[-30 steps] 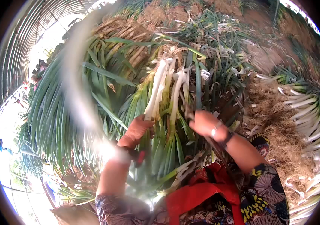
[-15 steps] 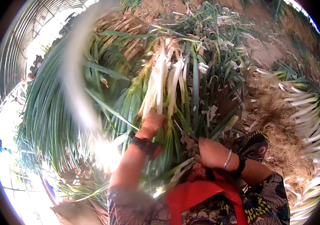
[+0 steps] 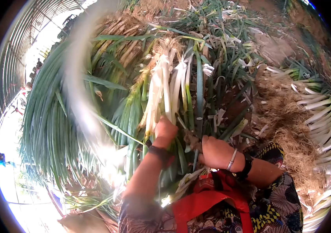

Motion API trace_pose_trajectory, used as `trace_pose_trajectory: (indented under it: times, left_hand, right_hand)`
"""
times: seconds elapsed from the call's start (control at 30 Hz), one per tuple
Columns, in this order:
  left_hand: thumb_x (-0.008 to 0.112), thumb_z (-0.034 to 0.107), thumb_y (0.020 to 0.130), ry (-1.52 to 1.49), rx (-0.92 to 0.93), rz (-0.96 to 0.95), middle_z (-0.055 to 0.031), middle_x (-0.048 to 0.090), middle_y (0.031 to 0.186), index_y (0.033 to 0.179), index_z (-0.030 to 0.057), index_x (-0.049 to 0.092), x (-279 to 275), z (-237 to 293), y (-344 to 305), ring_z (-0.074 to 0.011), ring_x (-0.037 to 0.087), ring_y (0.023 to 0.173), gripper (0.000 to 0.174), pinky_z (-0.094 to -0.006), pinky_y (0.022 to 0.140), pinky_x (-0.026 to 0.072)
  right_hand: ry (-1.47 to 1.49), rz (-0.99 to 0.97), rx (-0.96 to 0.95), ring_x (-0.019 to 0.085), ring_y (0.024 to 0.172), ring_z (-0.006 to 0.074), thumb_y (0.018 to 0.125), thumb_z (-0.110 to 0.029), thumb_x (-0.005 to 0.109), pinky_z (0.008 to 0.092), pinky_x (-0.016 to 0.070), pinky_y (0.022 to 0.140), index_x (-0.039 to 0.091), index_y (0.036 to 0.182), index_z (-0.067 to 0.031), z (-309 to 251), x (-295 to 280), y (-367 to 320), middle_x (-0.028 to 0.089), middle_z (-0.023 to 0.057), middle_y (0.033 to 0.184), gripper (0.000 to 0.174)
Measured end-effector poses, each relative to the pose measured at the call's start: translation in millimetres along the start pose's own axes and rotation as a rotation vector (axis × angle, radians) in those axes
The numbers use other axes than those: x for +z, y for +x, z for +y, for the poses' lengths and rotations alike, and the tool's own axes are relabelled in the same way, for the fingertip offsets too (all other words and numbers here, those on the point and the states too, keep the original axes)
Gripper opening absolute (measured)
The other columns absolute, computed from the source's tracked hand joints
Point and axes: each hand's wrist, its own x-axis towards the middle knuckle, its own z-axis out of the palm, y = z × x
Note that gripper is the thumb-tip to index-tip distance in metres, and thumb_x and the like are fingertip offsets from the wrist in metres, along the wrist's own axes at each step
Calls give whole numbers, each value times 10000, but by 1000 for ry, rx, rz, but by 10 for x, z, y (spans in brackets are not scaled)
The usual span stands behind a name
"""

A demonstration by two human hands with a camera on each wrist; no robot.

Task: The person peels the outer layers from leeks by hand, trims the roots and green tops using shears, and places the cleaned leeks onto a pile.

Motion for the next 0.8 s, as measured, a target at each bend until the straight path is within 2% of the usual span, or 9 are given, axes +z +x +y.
trace_pose_trajectory:
  times: [0.17, 0.23, 0.37, 0.4, 0.5, 0.53, 0.6, 0.63, 0.8]
  left_hand:
    - [689, 307, 710, 40, -80, -56, -265, 631, 1048, 1209, -4, 450, 23, 90, 19, -388, 611, 1034, 635, -440, 902, 480]
    - [693, 303, 704, 36, -97, -59, -256, 632, 1058, 1199, -3, 470, 26, 125, 40, -386, 611, 1036, 624, -438, 907, 477]
    - [708, 311, 692, -24, -67, -60, -225, 644, 1061, 1163, -6, 535, -27, 114, -1, -368, 622, 1008, 594, -427, 887, 480]
    - [712, 314, 690, -52, -38, -55, -216, 649, 1054, 1147, -7, 558, -110, 105, 13, -359, 628, 994, 579, -422, 874, 484]
    - [712, 290, 705, -203, 21, -222, -174, 667, 997, 1092, -16, 609, -383, 10, 38, -281, 648, 900, 504, -375, 792, 498]
    - [710, 235, 735, -365, 100, -252, -113, 665, 909, 1043, -9, 642, -163, -269, 278, -196, 626, 799, 399, -329, 709, 494]
    - [709, 205, 748, -466, 189, -292, -85, 654, 875, 1043, -7, 640, -340, -318, 211, -171, 608, 757, 370, -316, 682, 489]
    - [709, 190, 754, -511, 231, -310, -71, 649, 857, 1043, -6, 639, -431, -323, 144, -158, 600, 736, 355, -310, 668, 487]
    - [696, 155, 777, -455, 248, -251, -79, 639, 844, 998, -13, 617, -844, -267, -300, -160, 594, 698, 289, -308, 633, 486]
  right_hand:
    - [39, 126, 22, 612, 814, 382, 774, -174, 618, 464, 517, 722, 572, 1014, 14, 49, -285, 298, 581, 233, 865, 308]
    - [-45, 262, -173, 602, 696, 365, 784, -187, 601, 462, 504, 689, 623, 1004, -63, 301, -198, 715, 600, 181, 790, 253]
    - [91, 325, 221, 621, 743, 389, 817, -226, 559, 449, 511, 673, 661, 927, -11, 583, -416, 1843, 644, 211, 801, 262]
    - [18, 385, 132, 621, 743, 392, 820, -232, 556, 446, 513, 675, 664, 938, -13, 682, -383, 1890, 646, 206, 808, 271]
    - [-51, 259, 32, 622, 756, 374, 814, -248, 563, 468, 506, 691, 646, 935, -12, 375, -597, 1277, 633, 232, 826, 278]
    - [-84, 263, -87, 623, 750, 373, 813, -244, 565, 481, 502, 679, 628, 928, -13, 377, -492, 1039, 626, 232, 828, 265]
    - [-29, 269, -21, 628, 763, 399, 790, -258, 622, 471, 511, 696, 568, 937, 69, -1, -528, 422, 618, 243, 828, 362]
    - [90, 151, 6, 626, 805, 406, 775, -245, 649, 471, 510, 729, 547, 934, 93, -10, -461, 331, 611, 269, 838, 387]
    - [82, 311, 49, 609, 843, 438, 770, -235, 650, 476, 503, 745, 524, 975, 90, 69, -210, 626, 613, 288, 876, 404]
